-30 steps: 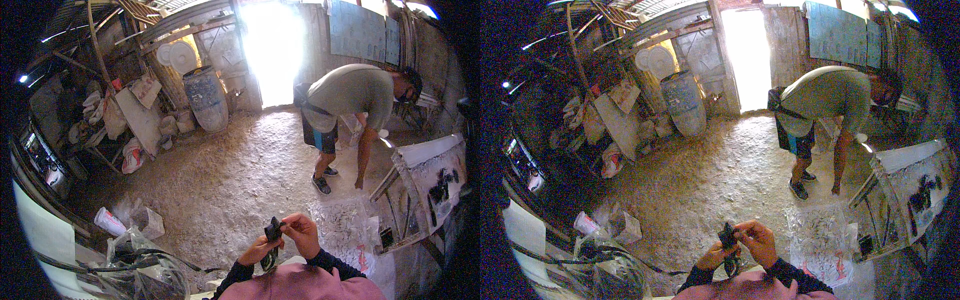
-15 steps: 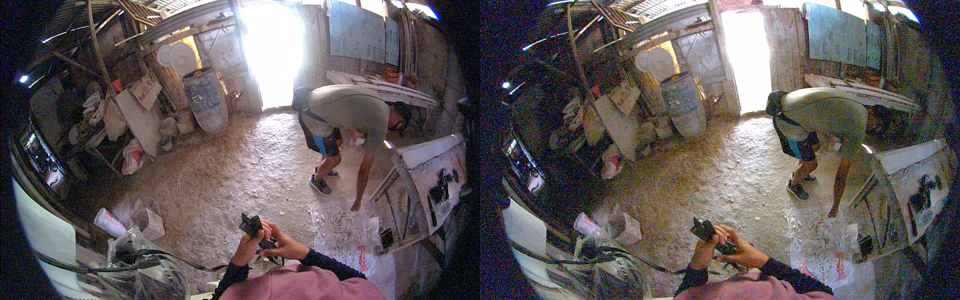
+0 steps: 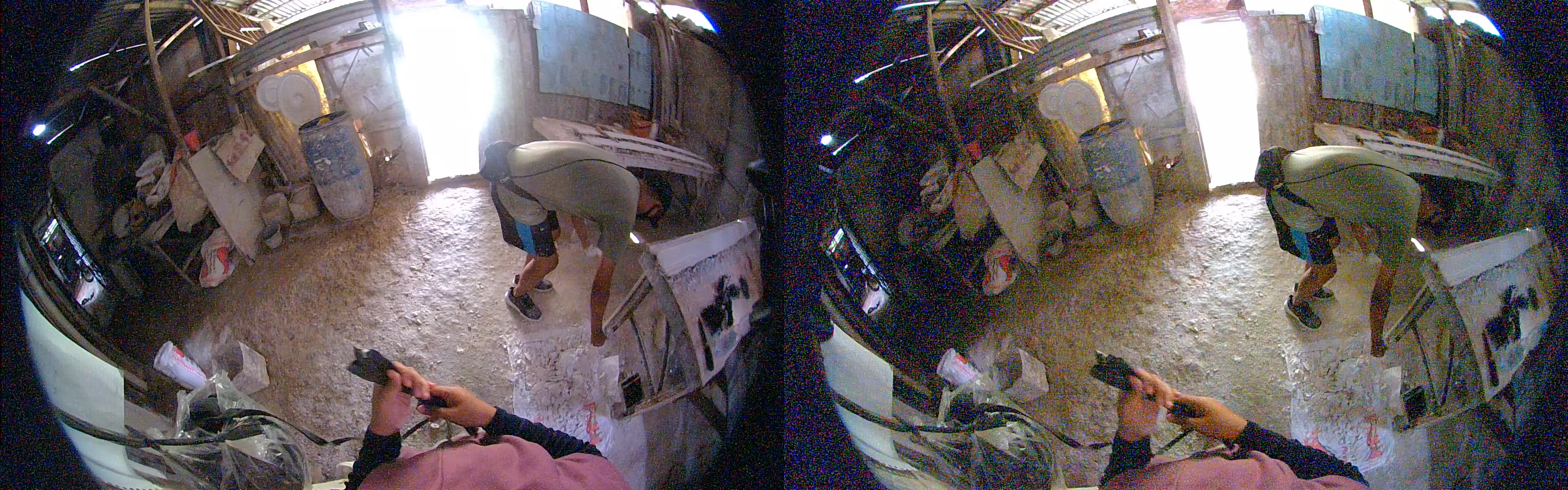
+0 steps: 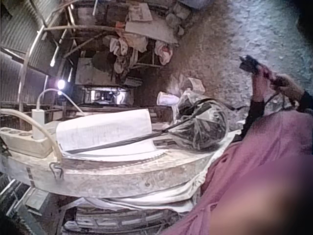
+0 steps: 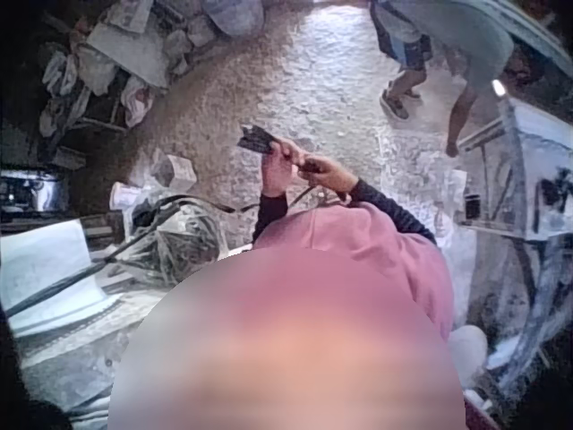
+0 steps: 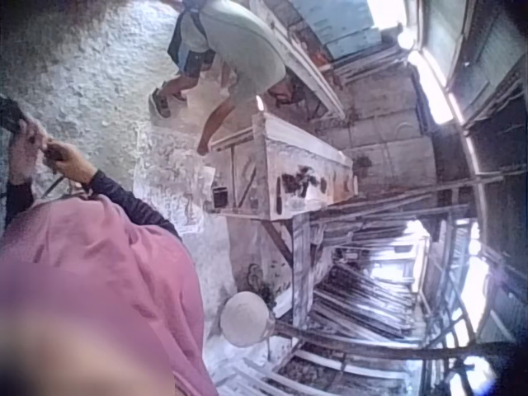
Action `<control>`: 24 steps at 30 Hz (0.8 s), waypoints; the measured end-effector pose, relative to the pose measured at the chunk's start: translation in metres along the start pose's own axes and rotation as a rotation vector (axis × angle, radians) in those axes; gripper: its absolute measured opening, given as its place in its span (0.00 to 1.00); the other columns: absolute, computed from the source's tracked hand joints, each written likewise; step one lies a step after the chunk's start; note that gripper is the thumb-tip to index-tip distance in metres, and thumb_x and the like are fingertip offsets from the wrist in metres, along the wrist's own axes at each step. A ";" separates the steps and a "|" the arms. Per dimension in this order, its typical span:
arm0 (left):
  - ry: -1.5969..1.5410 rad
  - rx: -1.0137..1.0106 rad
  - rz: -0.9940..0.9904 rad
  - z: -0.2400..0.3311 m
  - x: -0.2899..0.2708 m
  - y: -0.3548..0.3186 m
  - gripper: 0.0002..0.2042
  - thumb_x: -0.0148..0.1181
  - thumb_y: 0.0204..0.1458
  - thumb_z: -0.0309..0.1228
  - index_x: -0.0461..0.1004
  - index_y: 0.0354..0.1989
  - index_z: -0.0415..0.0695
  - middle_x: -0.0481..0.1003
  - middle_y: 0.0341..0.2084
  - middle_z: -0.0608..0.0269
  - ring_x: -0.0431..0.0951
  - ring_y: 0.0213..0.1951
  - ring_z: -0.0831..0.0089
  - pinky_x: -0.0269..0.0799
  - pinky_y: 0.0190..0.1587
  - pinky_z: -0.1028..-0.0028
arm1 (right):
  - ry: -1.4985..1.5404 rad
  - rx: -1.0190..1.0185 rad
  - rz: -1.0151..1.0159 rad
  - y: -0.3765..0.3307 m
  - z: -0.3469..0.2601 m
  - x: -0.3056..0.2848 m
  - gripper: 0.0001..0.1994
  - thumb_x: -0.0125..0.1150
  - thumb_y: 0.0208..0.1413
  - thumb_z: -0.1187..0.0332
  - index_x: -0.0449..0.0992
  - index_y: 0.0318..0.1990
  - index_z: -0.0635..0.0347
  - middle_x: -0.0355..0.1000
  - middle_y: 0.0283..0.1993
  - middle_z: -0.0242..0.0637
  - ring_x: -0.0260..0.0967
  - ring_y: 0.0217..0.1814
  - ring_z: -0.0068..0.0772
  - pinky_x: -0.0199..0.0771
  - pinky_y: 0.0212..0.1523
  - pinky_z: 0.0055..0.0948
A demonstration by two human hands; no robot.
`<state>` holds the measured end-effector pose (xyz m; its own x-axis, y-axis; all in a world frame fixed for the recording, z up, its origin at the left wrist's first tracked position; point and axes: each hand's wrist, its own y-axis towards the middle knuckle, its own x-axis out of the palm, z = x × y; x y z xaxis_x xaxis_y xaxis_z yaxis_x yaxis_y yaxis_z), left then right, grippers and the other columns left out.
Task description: The person sits on the floor and ties black cords into knots by hand. They repeatedly pick up cords, tie them, and place the finished knots on the table. Another person is visible in the background working at a separate table.
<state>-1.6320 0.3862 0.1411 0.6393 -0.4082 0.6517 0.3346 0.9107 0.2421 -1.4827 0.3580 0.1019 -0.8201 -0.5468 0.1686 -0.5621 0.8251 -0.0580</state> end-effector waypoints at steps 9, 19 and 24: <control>-0.200 0.174 0.122 0.039 -0.016 0.003 0.16 0.39 0.55 0.47 0.58 0.24 0.48 0.53 0.11 0.72 0.54 0.15 0.79 0.60 0.26 0.73 | -0.165 0.178 -0.052 -0.001 -0.010 0.002 0.12 0.55 0.52 0.62 0.68 0.38 0.59 0.63 0.23 0.25 0.57 0.21 0.15 0.60 0.21 0.19; -0.290 0.254 0.161 0.056 -0.025 0.002 0.16 0.37 0.56 0.46 0.58 0.23 0.48 0.51 0.11 0.73 0.50 0.12 0.82 0.55 0.22 0.78 | -0.238 0.217 -0.158 -0.001 -0.022 -0.003 0.12 0.55 0.52 0.61 0.69 0.40 0.57 0.65 0.27 0.23 0.57 0.26 0.14 0.59 0.26 0.16; -0.423 0.278 0.210 0.066 -0.036 0.001 0.15 0.36 0.58 0.43 0.58 0.23 0.48 0.50 0.10 0.73 0.48 0.12 0.83 0.52 0.19 0.78 | -0.316 0.255 -0.259 -0.002 -0.018 -0.007 0.14 0.53 0.53 0.60 0.68 0.42 0.58 0.68 0.33 0.30 0.63 0.36 0.20 0.64 0.39 0.22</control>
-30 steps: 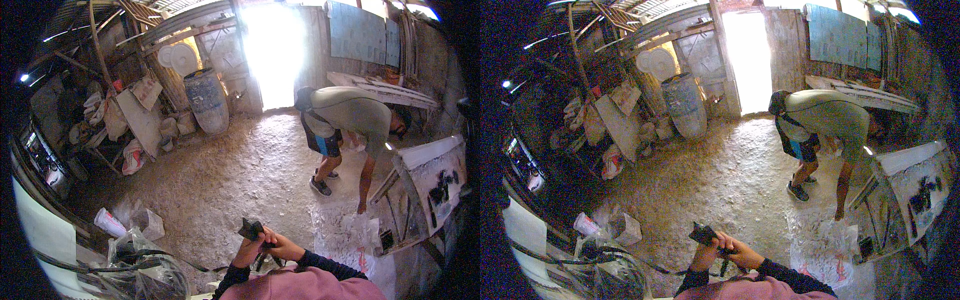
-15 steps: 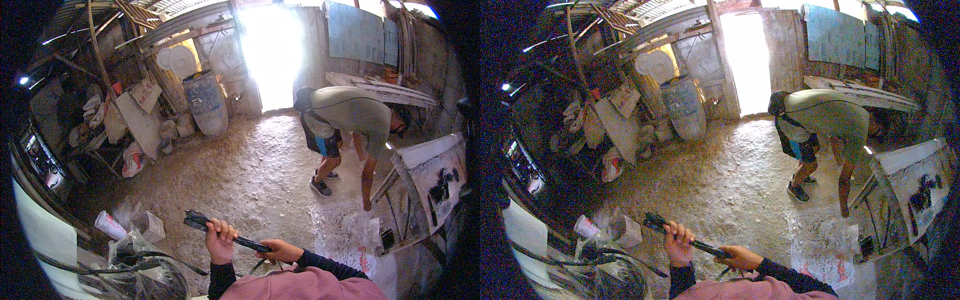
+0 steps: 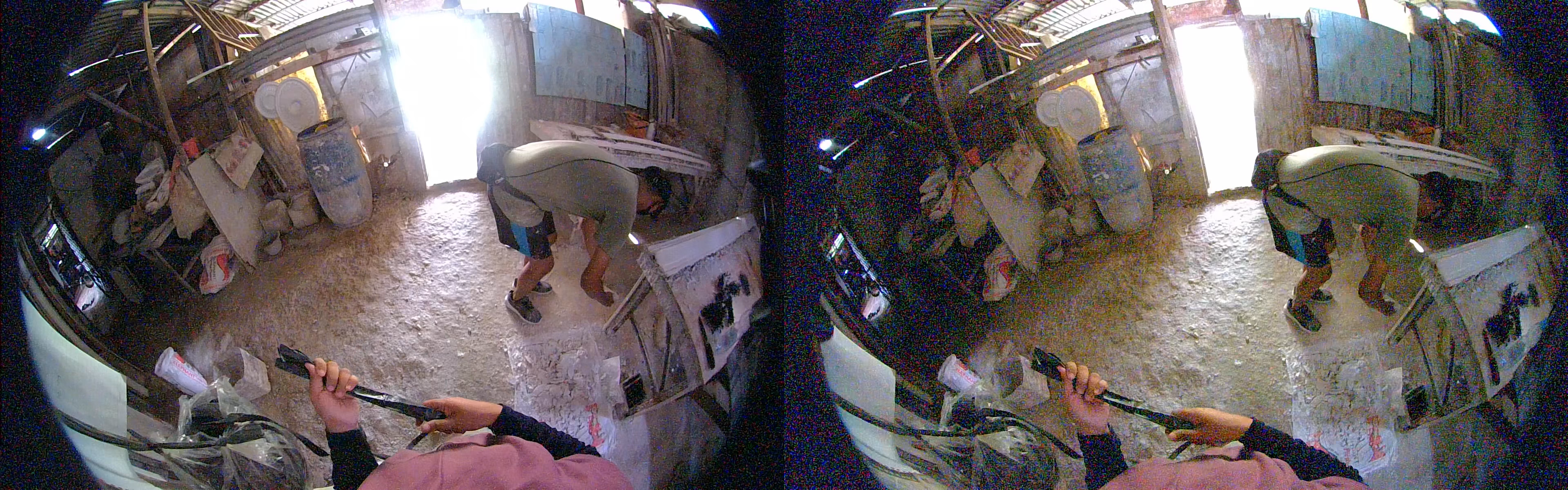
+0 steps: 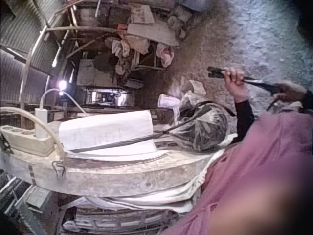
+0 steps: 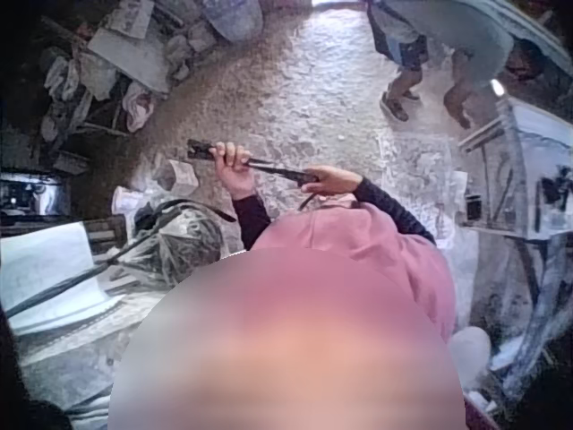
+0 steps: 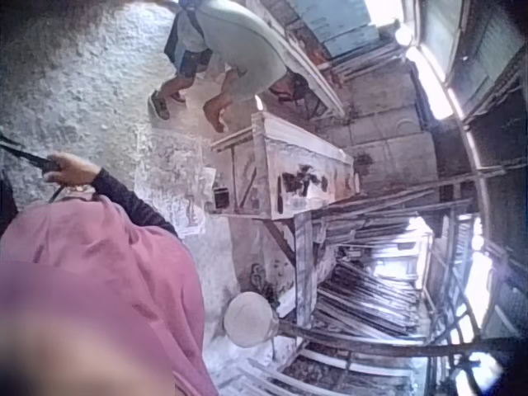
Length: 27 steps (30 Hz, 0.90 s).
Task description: The person sits on the floor and ties black cords into knots by hand. They repeatedly pick up cords, tie them, and place the finished knots on the table. Another person is visible in the background working at a separate table.
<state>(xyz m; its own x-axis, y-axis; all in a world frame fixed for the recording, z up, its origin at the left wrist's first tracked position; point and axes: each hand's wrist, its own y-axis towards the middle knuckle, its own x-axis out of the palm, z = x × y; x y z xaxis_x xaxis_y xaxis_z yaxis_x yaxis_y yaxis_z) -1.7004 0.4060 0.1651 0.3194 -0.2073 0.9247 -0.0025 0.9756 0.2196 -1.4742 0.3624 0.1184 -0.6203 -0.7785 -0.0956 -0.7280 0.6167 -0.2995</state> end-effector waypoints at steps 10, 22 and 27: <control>-0.098 -0.054 -0.043 0.002 -0.004 0.000 0.15 0.37 0.57 0.44 0.58 0.23 0.48 0.49 0.10 0.73 0.47 0.12 0.83 0.51 0.18 0.79 | -0.269 -0.061 -0.012 -0.011 -0.010 -0.001 0.17 0.44 0.57 0.57 0.65 0.45 0.61 0.69 0.36 0.44 0.66 0.39 0.33 0.64 0.42 0.30; 0.208 -0.017 0.093 -0.016 -0.005 0.000 0.06 0.46 0.55 0.34 0.66 0.37 0.48 0.52 0.14 0.75 0.54 0.16 0.83 0.66 0.32 0.74 | -0.241 -0.045 0.035 -0.015 0.001 -0.009 0.17 0.41 0.58 0.55 0.65 0.40 0.61 0.65 0.29 0.43 0.61 0.32 0.32 0.63 0.37 0.30; 0.042 -0.091 -0.032 -0.010 -0.017 0.003 0.08 0.47 0.54 0.33 0.66 0.42 0.50 0.51 0.14 0.75 0.53 0.16 0.84 0.64 0.31 0.76 | -0.242 -0.101 0.035 -0.015 0.001 -0.009 0.17 0.41 0.58 0.55 0.65 0.39 0.61 0.65 0.29 0.44 0.62 0.32 0.35 0.63 0.36 0.31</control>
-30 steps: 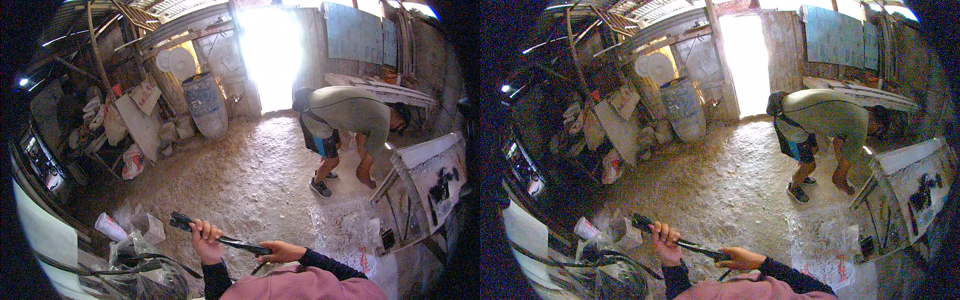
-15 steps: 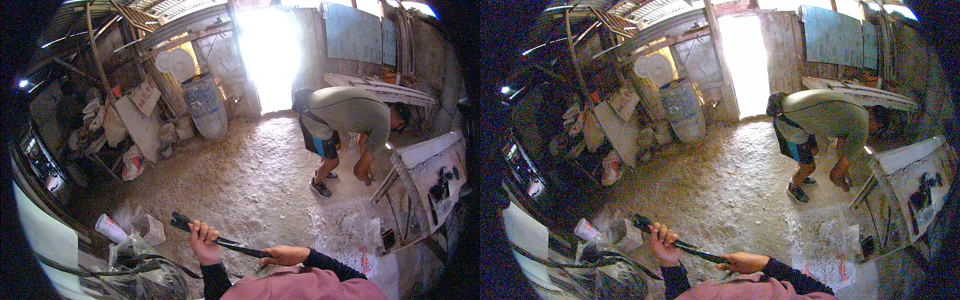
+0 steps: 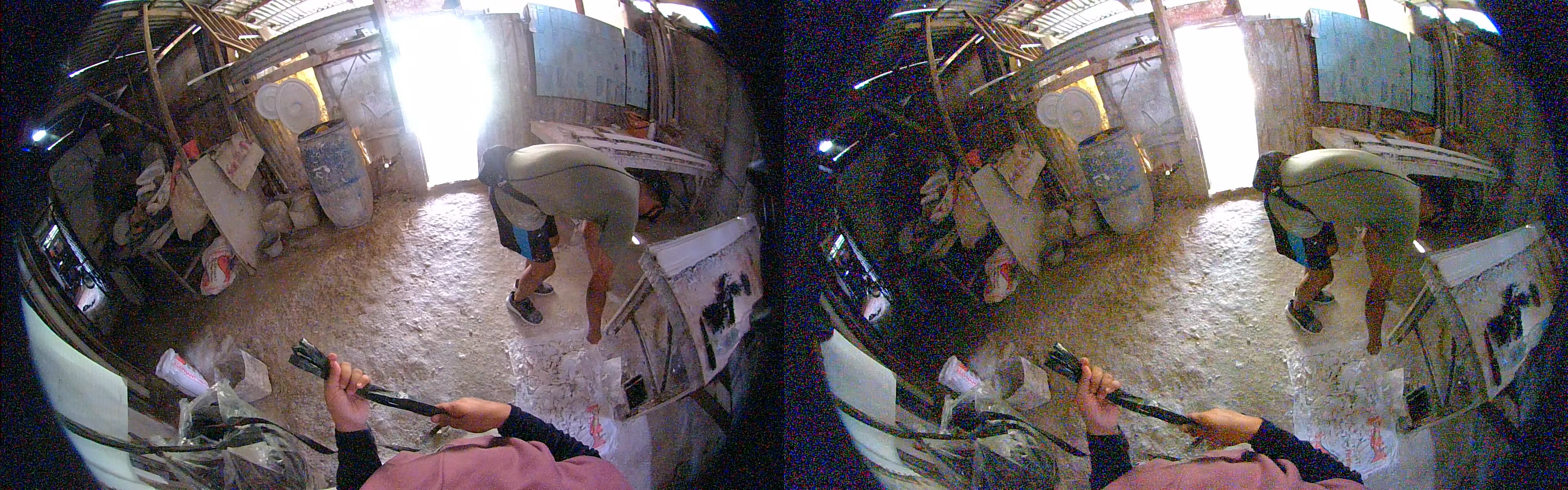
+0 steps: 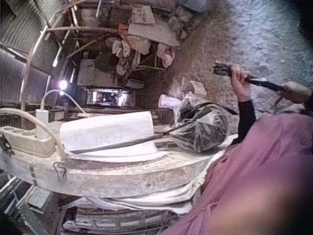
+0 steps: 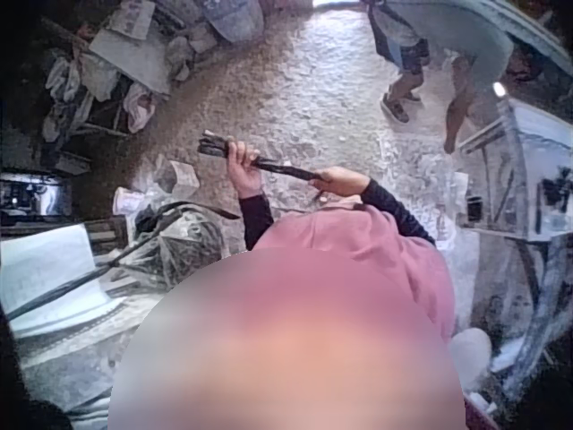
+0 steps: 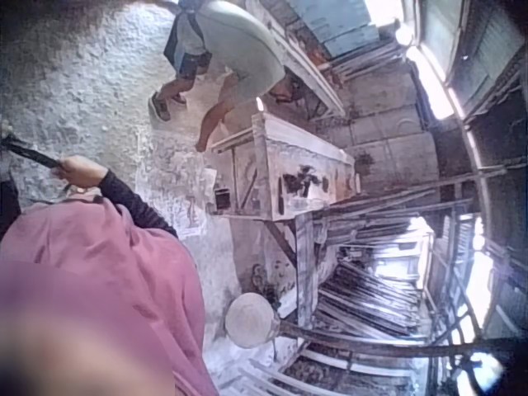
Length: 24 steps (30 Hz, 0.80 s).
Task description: The person sits on the floor and ties black cords into knots by hand. They repeatedly pick up cords, tie them, and place the finished knots on the table. Another person is visible in the background working at a separate table.
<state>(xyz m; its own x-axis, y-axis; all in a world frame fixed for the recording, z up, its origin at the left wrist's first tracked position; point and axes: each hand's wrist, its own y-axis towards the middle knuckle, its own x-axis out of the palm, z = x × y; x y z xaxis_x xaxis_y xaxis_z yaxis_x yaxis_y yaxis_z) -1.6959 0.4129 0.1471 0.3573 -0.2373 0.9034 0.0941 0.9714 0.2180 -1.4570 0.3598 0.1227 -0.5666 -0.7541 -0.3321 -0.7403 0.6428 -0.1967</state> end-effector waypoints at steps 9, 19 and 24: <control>0.538 -0.251 0.074 -0.023 -0.016 -0.007 0.24 0.48 0.52 0.43 0.58 0.55 0.45 0.65 0.41 0.60 0.66 0.42 0.70 0.63 0.46 0.69 | -0.210 0.092 0.169 0.001 0.011 -0.004 0.11 0.47 0.54 0.62 0.66 0.42 0.54 0.69 0.28 0.46 0.68 0.28 0.46 0.66 0.28 0.39; 1.249 -0.961 -0.711 -0.051 -0.018 -0.018 0.21 0.51 0.51 0.41 0.65 0.50 0.42 0.74 0.30 0.59 0.72 0.37 0.74 0.65 0.43 0.73 | -0.558 0.305 0.403 -0.009 0.018 -0.011 0.12 0.45 0.53 0.57 0.66 0.31 0.56 0.69 0.21 0.45 0.69 0.25 0.49 0.66 0.21 0.44; 1.512 -0.347 -0.776 -0.074 0.020 -0.020 0.29 0.63 0.40 0.37 0.62 0.53 0.45 0.70 0.39 0.54 0.70 0.44 0.62 0.64 0.47 0.68 | -0.773 0.210 0.362 -0.010 0.020 0.001 0.09 0.50 0.46 0.60 0.67 0.26 0.56 0.70 0.19 0.42 0.70 0.23 0.44 0.68 0.20 0.43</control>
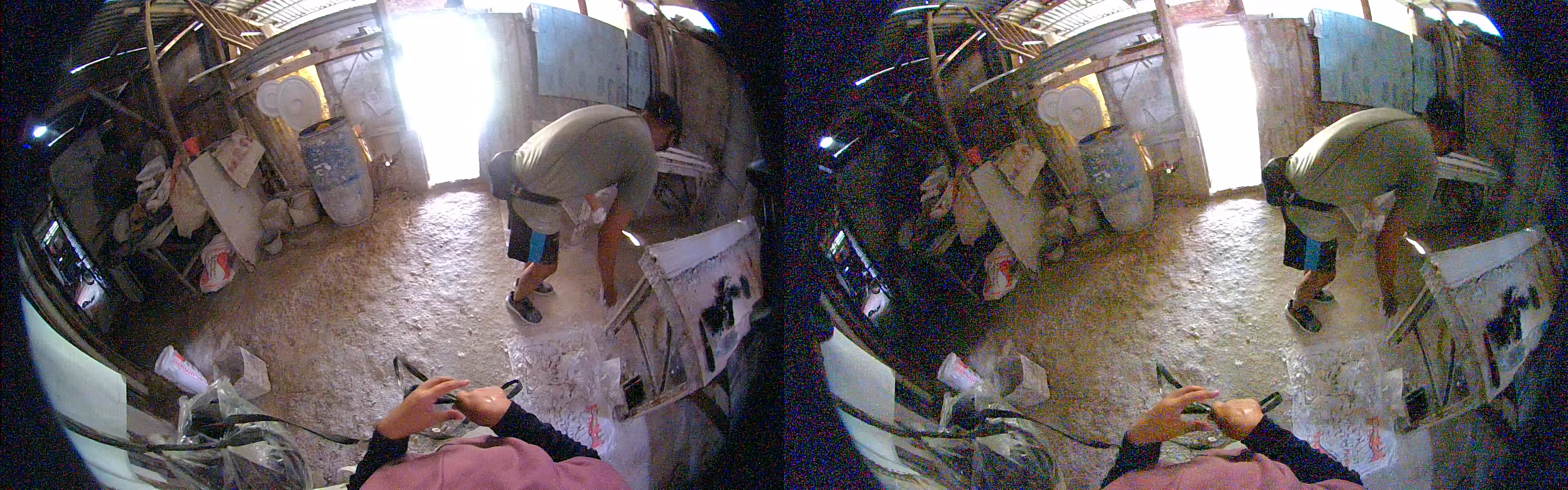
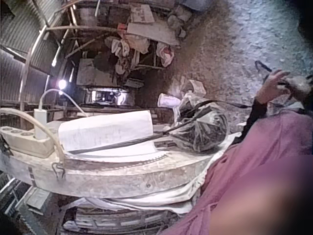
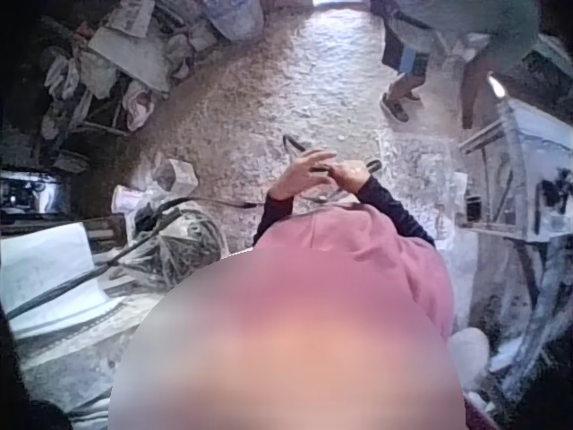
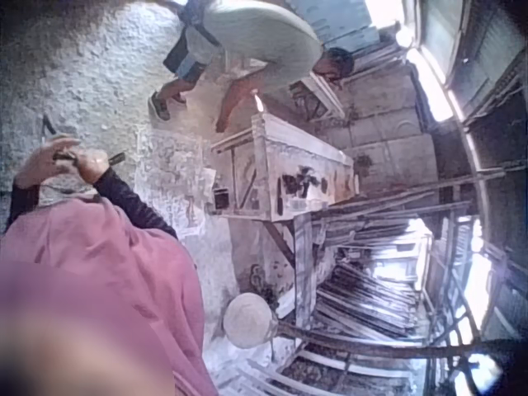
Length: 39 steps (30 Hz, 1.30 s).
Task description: The person sits on the floor and ties black cords into knots by hand. They repeatedly pick up cords, tie them, and place the finished knots on the table. Another person is visible in the background working at a separate table.
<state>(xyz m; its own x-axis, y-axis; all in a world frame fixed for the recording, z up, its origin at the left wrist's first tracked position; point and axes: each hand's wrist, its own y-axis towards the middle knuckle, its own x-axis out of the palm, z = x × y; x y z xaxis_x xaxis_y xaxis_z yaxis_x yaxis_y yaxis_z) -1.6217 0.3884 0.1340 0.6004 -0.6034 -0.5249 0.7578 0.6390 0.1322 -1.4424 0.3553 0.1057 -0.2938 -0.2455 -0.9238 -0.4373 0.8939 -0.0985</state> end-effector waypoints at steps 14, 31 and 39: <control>0.314 -0.120 -0.151 -0.050 0.035 -0.009 0.32 0.62 0.39 0.34 0.57 0.54 0.38 0.65 0.47 0.49 0.65 0.50 0.54 0.57 0.53 0.63 | -0.075 -0.052 -0.029 -0.005 -0.018 -0.010 0.07 0.48 0.46 0.64 0.72 0.26 0.53 0.71 0.21 0.39 0.71 0.23 0.41 0.68 0.20 0.38; 0.048 -0.152 -0.211 -0.046 0.041 -0.006 0.38 0.52 0.42 0.25 0.35 0.59 0.34 0.70 0.32 0.38 0.70 0.36 0.45 0.65 0.36 0.60 | -0.095 -0.191 0.134 -0.007 -0.017 -0.004 0.05 0.51 0.41 0.67 0.71 0.20 0.55 0.70 0.19 0.37 0.70 0.20 0.37 0.67 0.18 0.37; 0.061 -0.171 -0.109 -0.041 0.042 -0.003 0.41 0.52 0.45 0.29 0.27 0.59 0.34 0.69 0.33 0.37 0.70 0.33 0.43 0.65 0.34 0.59 | -0.226 -0.104 0.114 -0.002 -0.018 -0.005 0.06 0.51 0.38 0.68 0.71 0.15 0.53 0.68 0.16 0.37 0.70 0.20 0.38 0.63 0.16 0.36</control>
<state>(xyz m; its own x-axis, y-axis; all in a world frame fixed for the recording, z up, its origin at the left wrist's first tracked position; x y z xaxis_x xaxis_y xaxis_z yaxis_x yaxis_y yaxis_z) -1.6090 0.3805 0.0773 0.4966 -0.6469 -0.5788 0.7598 0.6463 -0.0705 -1.4552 0.3482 0.1168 -0.1539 -0.0453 -0.9870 -0.5004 0.8650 0.0384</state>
